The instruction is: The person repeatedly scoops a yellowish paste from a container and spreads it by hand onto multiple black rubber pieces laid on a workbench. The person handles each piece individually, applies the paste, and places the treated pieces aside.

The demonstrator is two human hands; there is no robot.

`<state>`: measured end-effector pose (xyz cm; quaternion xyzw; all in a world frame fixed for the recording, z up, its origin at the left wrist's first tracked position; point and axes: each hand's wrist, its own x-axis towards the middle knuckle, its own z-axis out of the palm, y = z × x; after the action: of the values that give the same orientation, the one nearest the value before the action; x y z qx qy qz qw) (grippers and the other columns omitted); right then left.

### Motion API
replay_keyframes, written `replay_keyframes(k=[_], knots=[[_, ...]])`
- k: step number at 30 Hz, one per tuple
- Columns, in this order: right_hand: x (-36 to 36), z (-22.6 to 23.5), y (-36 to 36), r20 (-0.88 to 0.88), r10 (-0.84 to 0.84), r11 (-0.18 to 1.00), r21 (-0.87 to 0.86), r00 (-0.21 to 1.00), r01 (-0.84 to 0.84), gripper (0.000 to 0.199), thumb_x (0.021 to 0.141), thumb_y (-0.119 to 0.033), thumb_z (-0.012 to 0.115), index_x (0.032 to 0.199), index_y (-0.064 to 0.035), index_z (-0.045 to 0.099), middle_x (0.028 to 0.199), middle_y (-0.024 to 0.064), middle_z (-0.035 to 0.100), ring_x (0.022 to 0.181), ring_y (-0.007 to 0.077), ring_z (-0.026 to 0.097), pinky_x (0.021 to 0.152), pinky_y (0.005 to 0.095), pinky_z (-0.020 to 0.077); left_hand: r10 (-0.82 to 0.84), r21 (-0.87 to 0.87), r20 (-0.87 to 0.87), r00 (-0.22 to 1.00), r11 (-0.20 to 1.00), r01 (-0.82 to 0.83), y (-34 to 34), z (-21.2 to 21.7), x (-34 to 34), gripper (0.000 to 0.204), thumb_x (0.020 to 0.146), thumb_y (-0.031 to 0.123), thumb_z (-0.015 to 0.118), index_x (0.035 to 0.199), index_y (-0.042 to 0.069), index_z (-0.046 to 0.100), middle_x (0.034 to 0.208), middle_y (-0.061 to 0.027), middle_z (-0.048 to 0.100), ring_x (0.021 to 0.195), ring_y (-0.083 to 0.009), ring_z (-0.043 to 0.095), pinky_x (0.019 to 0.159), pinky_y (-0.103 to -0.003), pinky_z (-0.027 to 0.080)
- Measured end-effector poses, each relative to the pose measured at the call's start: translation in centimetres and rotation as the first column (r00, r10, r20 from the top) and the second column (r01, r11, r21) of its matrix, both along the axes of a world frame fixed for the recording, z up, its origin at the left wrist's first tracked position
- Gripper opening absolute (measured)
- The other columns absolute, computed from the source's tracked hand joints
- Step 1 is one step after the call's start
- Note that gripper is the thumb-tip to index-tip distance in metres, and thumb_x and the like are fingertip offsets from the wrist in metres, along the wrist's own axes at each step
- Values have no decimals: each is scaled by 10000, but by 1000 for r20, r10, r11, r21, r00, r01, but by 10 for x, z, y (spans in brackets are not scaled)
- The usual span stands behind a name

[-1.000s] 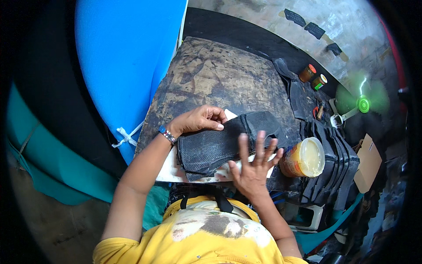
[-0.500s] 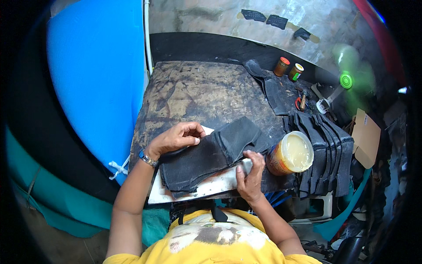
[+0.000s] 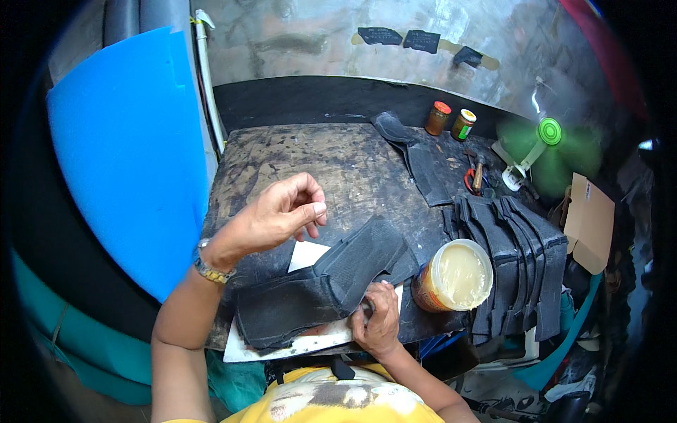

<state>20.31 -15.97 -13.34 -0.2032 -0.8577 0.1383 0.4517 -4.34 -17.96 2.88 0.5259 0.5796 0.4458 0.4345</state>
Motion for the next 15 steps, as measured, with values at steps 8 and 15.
replay_keyframes(k=[8,15], knots=[[1,-7,4,-63,36,997,-69,997,-40,413,748,46,612,1098,-18,404,1076,219,594,979,399,614,976,544,436,-158,-70,-700,697,986,154,13,-34,34,338,898,241,689,1074,-39,619,973,-186,605,935,-302,624,849,-377,498],[5,-7,-2,15,7,992,-123,1000,-5,386,707,51,612,1042,-5,428,1035,218,595,945,396,613,952,552,445,-60,159,177,982,987,32,5,-3,18,146,924,47,632,1038,43,540,840,27,549,791,-62,534,710,-237,466]])
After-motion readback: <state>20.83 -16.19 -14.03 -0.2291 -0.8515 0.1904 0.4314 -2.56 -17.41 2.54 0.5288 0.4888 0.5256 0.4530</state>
